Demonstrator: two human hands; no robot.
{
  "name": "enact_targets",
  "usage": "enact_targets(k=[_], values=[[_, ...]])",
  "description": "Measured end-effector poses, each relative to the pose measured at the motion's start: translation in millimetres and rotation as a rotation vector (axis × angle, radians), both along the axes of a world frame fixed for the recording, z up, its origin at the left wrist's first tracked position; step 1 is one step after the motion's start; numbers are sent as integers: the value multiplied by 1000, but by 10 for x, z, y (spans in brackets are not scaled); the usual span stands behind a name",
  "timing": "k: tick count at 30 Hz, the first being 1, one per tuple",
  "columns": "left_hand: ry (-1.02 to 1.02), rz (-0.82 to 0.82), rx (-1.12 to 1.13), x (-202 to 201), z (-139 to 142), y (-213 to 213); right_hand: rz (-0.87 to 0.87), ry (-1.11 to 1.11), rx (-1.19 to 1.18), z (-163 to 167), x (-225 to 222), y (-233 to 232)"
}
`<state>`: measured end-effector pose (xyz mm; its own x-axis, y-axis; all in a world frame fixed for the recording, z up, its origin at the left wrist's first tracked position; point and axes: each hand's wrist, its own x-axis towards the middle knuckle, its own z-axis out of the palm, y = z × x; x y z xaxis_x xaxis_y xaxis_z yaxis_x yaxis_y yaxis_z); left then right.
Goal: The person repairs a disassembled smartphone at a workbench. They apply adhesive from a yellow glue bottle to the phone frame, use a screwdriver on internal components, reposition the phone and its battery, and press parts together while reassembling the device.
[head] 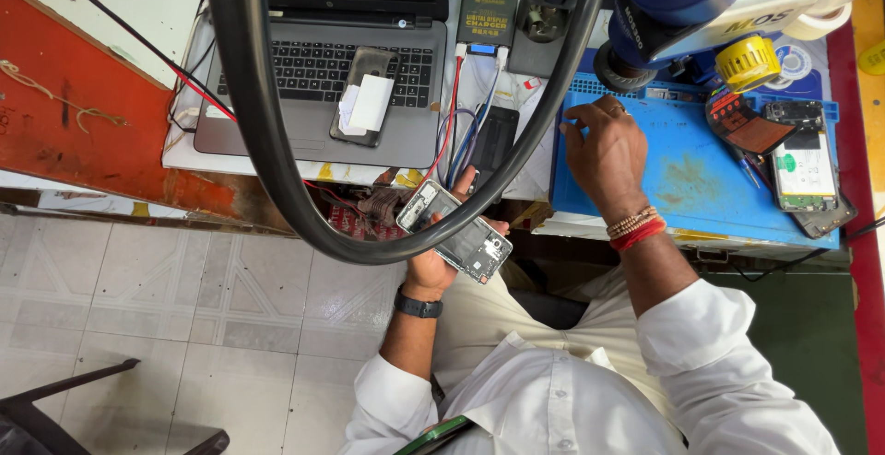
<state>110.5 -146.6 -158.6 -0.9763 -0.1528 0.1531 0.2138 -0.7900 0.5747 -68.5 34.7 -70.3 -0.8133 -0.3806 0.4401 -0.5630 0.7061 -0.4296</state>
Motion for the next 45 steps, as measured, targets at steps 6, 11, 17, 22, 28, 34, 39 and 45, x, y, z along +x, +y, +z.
enact_targets(k=[6, 11, 17, 22, 28, 34, 39, 45], values=[[41, -37, 72, 76, 237, 156, 121, -21, -236, 51, 391, 83], [13, 137, 147, 11, 245, 476, 145, -251, -434, -17, 928, 426], [67, 290, 45, -246, 390, 967, 171, -793, -1003, -149, 1240, 810], [100, 297, 52, -375, 528, 1216, 160, -887, -1156, -151, 1263, 944], [103, 331, 13, -348, 591, 1300, 168, -404, -698, 60, 1271, 972], [116, 398, -41, -277, 527, 1237, 179, -262, -335, 292, 1182, 821], [100, 455, -39, -146, 338, 1037, 154, -154, -247, 214, 869, 616], [16, 469, 36, 162, 30, 861, 333, 22, 96, -199, 144, -60]])
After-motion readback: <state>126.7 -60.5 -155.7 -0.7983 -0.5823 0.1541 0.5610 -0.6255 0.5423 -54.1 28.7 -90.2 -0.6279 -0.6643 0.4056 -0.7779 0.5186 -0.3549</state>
